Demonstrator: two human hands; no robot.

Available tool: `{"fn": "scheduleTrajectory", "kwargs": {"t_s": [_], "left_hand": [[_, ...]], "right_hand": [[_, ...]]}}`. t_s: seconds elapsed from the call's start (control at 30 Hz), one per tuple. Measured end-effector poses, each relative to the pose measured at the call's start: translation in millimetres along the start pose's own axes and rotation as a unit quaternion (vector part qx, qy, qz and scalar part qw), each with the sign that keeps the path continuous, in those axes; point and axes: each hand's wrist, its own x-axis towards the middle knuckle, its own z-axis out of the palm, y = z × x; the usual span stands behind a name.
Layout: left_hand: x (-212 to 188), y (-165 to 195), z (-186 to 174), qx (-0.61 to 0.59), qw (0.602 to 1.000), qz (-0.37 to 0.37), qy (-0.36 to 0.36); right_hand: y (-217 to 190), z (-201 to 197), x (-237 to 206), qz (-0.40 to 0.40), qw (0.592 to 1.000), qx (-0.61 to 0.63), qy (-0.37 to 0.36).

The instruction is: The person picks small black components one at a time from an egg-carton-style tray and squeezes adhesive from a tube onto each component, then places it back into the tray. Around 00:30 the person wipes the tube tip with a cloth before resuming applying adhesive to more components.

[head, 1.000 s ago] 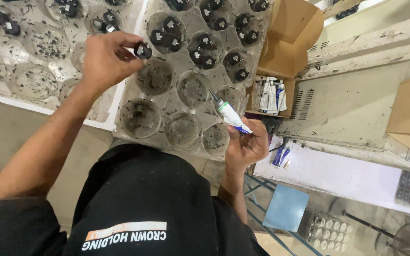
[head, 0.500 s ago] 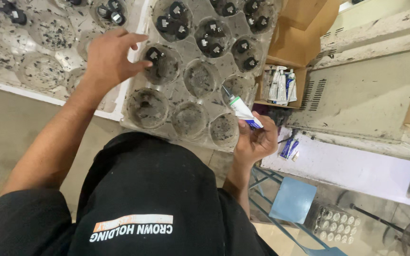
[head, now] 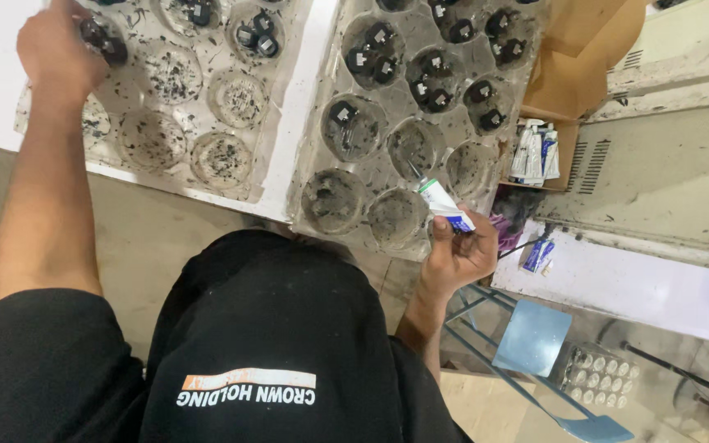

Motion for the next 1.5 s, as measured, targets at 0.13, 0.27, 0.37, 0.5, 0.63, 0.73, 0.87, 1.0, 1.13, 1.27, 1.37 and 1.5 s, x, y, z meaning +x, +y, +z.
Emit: {"fn": "scheduleTrajectory", "kwargs": {"t_s": [0.13, 0.27, 0.37, 0.5, 0.63, 0.73, 0.87, 1.0, 1.13, 1.27, 1.37, 1.5], "left_hand": [[3, -4, 1, 0.036, 0.998, 0.033, -0.032], [5, -13, -7, 0.042, 0.998, 0.033, -0.017], [5, -21, -9, 0.048, 0.998, 0.022, -0.018], [-2, -20, -12, -0.097, 0.991, -0.058, 0.075], [-9, 11, -20, -0.577, 0.798, -0.127, 0.122], [-7, 65, -29, -0.788, 0.587, -0.185, 0.013], [-18, 158, -59, -0.842, 0.536, -0.030, -0.055], [-35, 235, -104, -0.807, 0.583, 0.040, -0.087], [-45, 279, -133, -0.794, 0.597, 0.030, -0.108], [-49, 295, -140, -0.773, 0.622, 0.078, -0.091], [-54, 298, -142, -0.770, 0.625, 0.080, -0.101], [-61, 298, -144, -0.753, 0.648, 0.049, -0.105]], "right_hand": [[-5, 16, -1, -0.024, 0.999, -0.005, -0.028], [-10, 37, 0, -0.019, 0.999, 0.008, -0.046], [-8, 51, 1, -0.050, 0.996, 0.026, -0.064], [-8, 57, -1, -0.019, 0.995, 0.036, -0.090], [-2, 62, 8, 0.011, 0.992, 0.087, -0.096], [2, 66, 22, 0.128, 0.952, 0.251, -0.117], [1, 77, 38, 0.208, 0.921, 0.315, -0.094], [-12, 82, 44, 0.035, 0.975, 0.192, -0.109], [-26, 84, 52, -0.104, 0.983, 0.081, -0.129], [-33, 82, 56, -0.170, 0.976, 0.042, -0.133], [-34, 78, 57, -0.192, 0.974, 0.016, -0.120], [-32, 76, 54, -0.222, 0.969, -0.018, -0.106]]}}
